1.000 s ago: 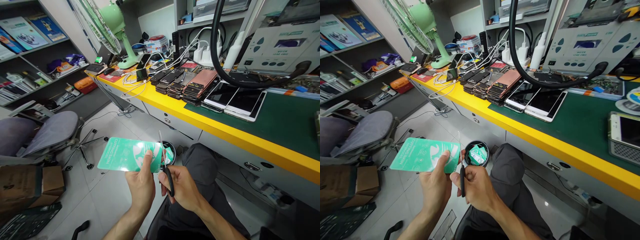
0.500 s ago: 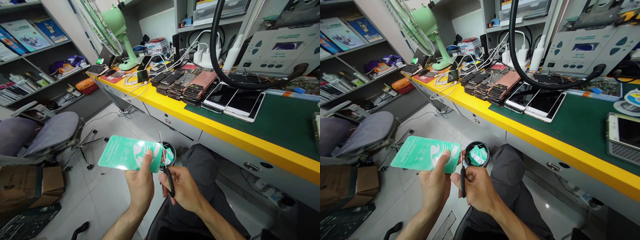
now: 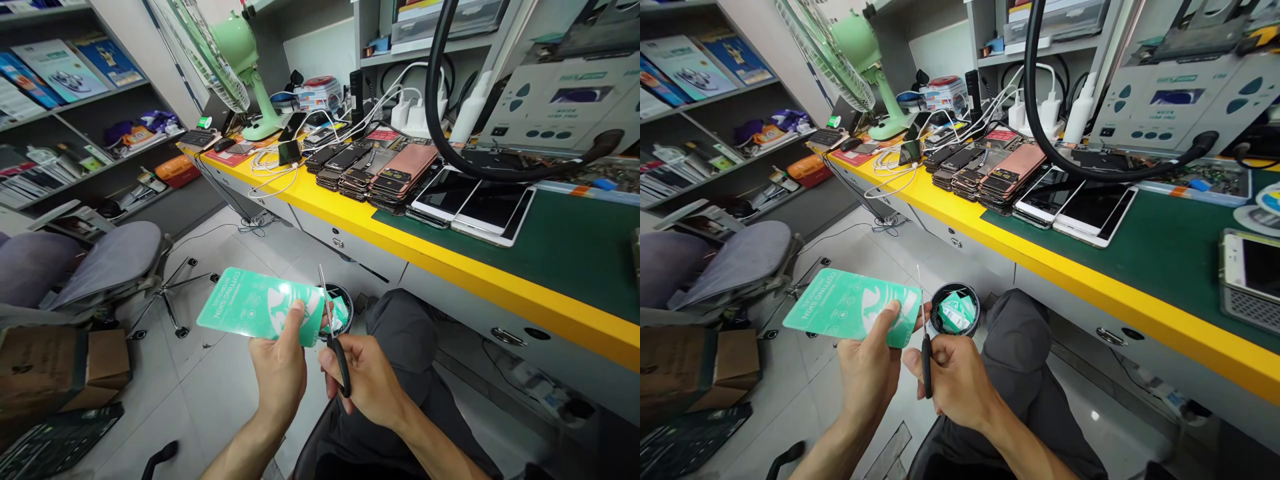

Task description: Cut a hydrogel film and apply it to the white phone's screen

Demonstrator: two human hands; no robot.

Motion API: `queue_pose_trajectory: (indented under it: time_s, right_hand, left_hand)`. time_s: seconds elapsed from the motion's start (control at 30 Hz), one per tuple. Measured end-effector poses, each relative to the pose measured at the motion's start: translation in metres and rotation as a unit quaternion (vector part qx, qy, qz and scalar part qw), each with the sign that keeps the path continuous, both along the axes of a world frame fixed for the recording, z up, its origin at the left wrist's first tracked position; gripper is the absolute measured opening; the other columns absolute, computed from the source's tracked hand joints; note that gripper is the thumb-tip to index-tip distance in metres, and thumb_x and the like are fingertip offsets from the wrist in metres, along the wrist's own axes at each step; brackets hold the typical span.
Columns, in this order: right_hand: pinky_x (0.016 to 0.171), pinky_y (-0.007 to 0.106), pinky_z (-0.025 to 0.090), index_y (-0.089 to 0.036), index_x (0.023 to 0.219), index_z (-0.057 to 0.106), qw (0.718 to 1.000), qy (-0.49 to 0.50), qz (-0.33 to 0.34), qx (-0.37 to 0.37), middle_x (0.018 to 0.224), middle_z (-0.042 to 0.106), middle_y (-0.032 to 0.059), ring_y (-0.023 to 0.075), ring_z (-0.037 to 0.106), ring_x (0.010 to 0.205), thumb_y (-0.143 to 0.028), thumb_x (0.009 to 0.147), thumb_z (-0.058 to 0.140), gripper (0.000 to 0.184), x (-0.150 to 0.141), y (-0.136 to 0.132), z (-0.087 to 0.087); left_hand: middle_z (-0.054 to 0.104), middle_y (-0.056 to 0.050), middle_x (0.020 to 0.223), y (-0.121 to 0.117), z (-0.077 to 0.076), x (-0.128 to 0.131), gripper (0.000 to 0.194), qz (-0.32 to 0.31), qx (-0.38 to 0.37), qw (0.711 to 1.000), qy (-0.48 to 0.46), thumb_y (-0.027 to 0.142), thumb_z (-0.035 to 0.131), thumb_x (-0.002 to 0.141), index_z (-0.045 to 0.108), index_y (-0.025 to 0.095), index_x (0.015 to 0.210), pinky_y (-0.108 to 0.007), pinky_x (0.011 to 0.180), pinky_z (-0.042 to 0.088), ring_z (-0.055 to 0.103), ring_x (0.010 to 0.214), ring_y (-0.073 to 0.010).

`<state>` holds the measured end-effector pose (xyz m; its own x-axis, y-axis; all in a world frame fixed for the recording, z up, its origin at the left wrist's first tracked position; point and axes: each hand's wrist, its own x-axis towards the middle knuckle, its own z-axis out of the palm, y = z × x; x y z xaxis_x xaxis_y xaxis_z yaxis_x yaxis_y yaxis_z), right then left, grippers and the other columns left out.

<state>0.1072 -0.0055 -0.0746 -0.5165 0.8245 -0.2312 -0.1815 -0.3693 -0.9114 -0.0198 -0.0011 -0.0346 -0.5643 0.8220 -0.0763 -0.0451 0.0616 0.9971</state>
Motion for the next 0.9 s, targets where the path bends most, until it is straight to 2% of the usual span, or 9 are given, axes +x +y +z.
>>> queue_pose_trajectory:
  time_s: [0.37, 0.7, 0.9]
  right_hand:
    - [0.036, 0.018, 0.034, -0.017, 0.065, 0.056, 1.000, -0.005, 0.002, -0.003, 0.056, 0.066, -0.0001, 0.0058, 0.047, 0.034, -0.064, 0.084, 0.075, 0.054, -0.0020, -0.0014, -0.0009]
    - [0.037, 0.018, 0.034, -0.017, 0.063, 0.057, 1.000, 0.000, -0.001, 0.006, 0.052, 0.063, -0.0012, 0.0059, 0.047, 0.033, -0.062, 0.085, 0.076, 0.053, 0.0011, -0.0006, 0.0014]
    - [0.038, 0.018, 0.035, -0.016, 0.062, 0.058, 1.000, 0.003, 0.003, 0.016, 0.052, 0.062, -0.0012, 0.0057, 0.047, 0.033, -0.060, 0.086, 0.075, 0.053, 0.0037, -0.0015, -0.0028]
  left_hand:
    - [0.072, -0.004, 0.072, 0.0015, 0.0011, -0.0009, 0.026, -0.003, 0.001, 1.000, 0.001, 0.040, 0.074, 0.084, 0.072, 0.014, 0.082, -0.035, 0.068, 0.059, 0.072, 0.069, -0.0235]
    - [0.074, -0.005, 0.071, 0.0032, 0.0078, -0.0001, 0.023, -0.022, 0.004, 0.997, -0.068, 0.035, 0.080, 0.084, 0.075, 0.013, 0.078, -0.036, 0.069, 0.063, 0.076, 0.075, -0.0261]
    - [0.077, -0.007, 0.077, 0.0043, 0.0084, -0.0025, 0.022, -0.035, 0.017, 0.996, -0.081, 0.034, 0.081, 0.083, 0.076, 0.013, 0.083, -0.036, 0.070, 0.065, 0.078, 0.082, -0.0283]
